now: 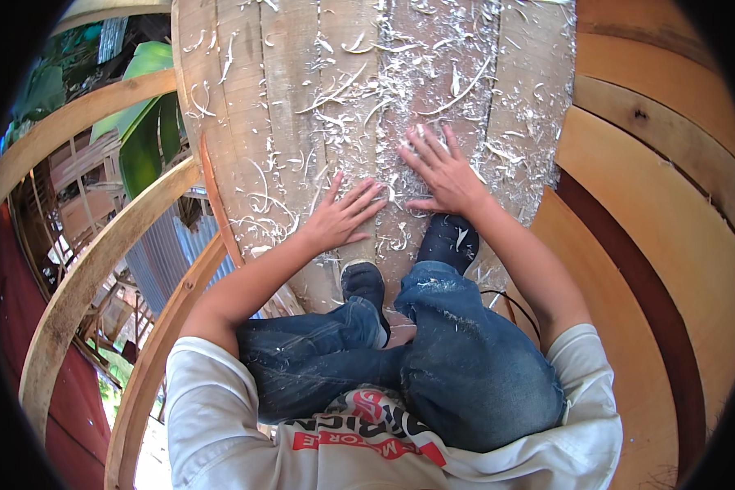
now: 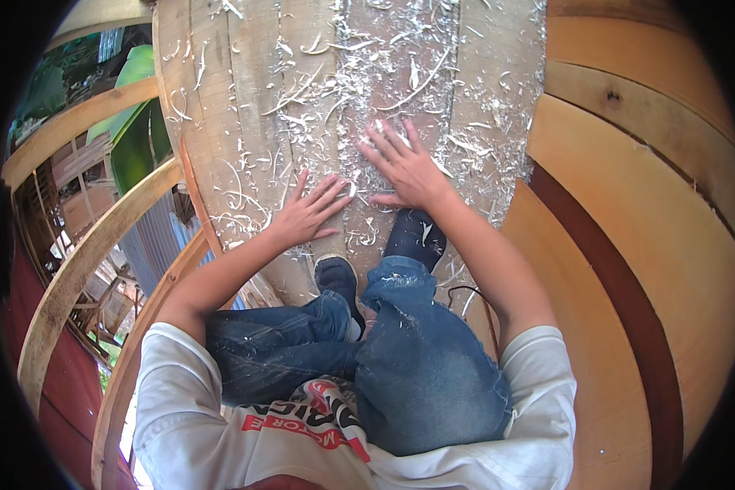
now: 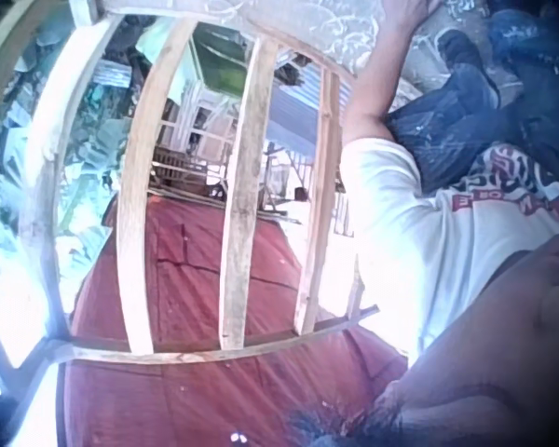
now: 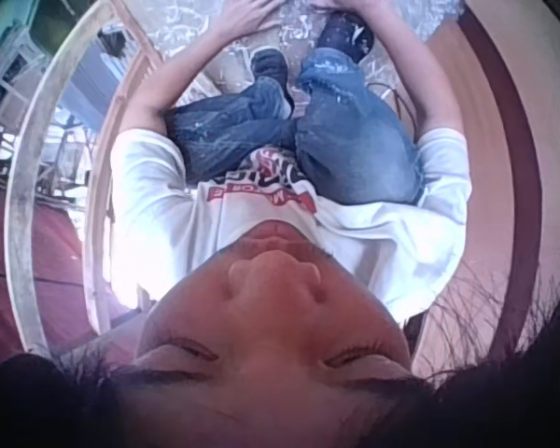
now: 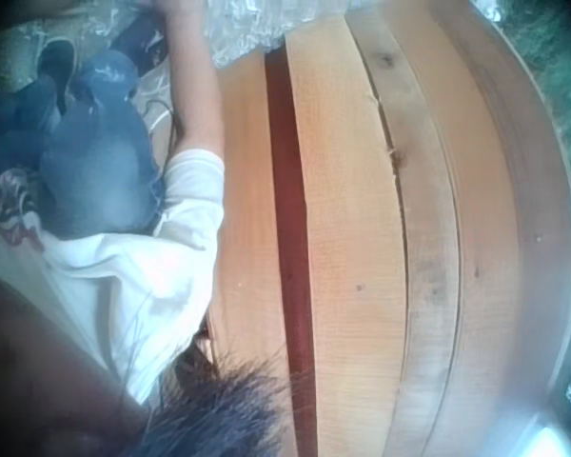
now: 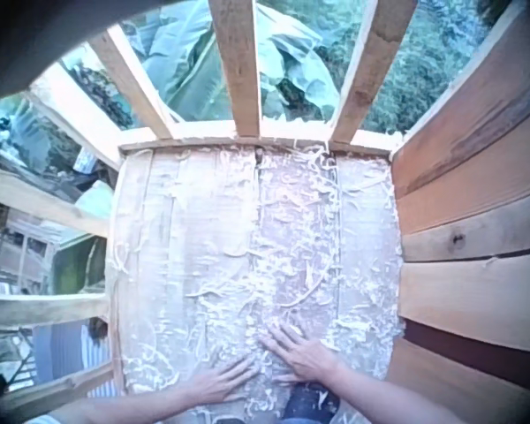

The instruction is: The person sits inside a wooden structure and uses both hands to gather and remove wood shavings from the floor. They repeatedly scoop up the shavings and toss them out of the frame, gradually clearing the surface.

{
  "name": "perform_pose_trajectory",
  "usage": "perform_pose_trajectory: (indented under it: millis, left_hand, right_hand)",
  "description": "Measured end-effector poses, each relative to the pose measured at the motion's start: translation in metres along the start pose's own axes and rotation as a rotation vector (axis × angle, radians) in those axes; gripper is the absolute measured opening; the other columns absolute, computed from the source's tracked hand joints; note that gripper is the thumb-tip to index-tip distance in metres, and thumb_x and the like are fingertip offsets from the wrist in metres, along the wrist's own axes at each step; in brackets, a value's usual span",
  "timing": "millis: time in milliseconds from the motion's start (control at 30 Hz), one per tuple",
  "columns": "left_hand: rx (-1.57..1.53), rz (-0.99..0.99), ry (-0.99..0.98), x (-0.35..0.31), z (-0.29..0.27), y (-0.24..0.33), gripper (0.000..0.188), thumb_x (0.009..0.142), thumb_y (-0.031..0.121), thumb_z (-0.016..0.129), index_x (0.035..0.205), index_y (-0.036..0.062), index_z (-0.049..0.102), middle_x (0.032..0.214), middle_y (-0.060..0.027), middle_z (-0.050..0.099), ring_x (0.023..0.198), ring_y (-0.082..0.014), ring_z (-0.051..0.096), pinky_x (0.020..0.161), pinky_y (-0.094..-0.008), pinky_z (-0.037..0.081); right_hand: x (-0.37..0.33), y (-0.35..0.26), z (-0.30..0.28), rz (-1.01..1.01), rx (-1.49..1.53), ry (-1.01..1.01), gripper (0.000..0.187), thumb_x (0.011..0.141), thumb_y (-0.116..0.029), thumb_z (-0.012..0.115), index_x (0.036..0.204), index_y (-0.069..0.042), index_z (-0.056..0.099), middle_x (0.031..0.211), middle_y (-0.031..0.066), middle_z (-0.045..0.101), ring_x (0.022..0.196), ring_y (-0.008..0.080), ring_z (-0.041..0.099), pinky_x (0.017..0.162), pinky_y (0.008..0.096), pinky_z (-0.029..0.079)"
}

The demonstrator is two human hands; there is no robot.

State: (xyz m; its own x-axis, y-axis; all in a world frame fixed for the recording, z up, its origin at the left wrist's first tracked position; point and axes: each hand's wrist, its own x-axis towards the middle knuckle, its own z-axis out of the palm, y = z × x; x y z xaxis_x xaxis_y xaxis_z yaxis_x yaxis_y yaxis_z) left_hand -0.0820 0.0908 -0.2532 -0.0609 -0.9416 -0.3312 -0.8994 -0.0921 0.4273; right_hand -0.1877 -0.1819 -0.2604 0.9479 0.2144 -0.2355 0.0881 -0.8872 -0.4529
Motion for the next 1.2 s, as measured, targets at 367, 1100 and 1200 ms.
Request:
perform_pose_trajectory:
  millis: [367,1100,1200]
  left_hand:
    - [-0.176,-0.330,0.397,-0.086,-0.052,-0.047,0.049,0.080,0.031,0.076,0.117,0.0076,0.055,0.116,-0.0142,0.053,0.116,-0.0320,0.049,0.101,-0.0478,0.035]
    - [-1.100,-1.309,0.727,0.083,-0.050,0.075,0.090,0.092,0.053,0.058,0.153,-0.0001,0.017,0.156,-0.0315,0.016,0.146,-0.0430,0.017,0.118,-0.0481,0.017]
    - [-0.852,-1.093,0.770,0.081,-0.093,0.077,0.078,0.093,0.042,0.060,0.150,0.0008,0.026,0.156,-0.0267,0.024,0.144,-0.0388,0.025,0.119,-0.0451,0.018]
  right_hand:
    - [0.026,-0.039,0.008,-0.243,-0.045,-0.191,0.107,0.069,-0.057,0.076,0.155,-0.022,0.023,0.160,0.0090,0.024,0.148,0.0303,0.020,0.122,0.0526,0.011]
    - [-0.006,0.079,-0.042,0.047,-0.187,0.108,0.063,0.092,-0.044,0.060,0.147,-0.018,0.042,0.153,0.0105,0.039,0.140,0.0308,0.039,0.118,0.0482,0.025]
    - [-0.006,0.085,-0.056,0.141,-0.155,0.165,0.072,0.090,-0.048,0.062,0.150,-0.019,0.037,0.156,0.0125,0.033,0.141,0.0331,0.036,0.118,0.0484,0.024]
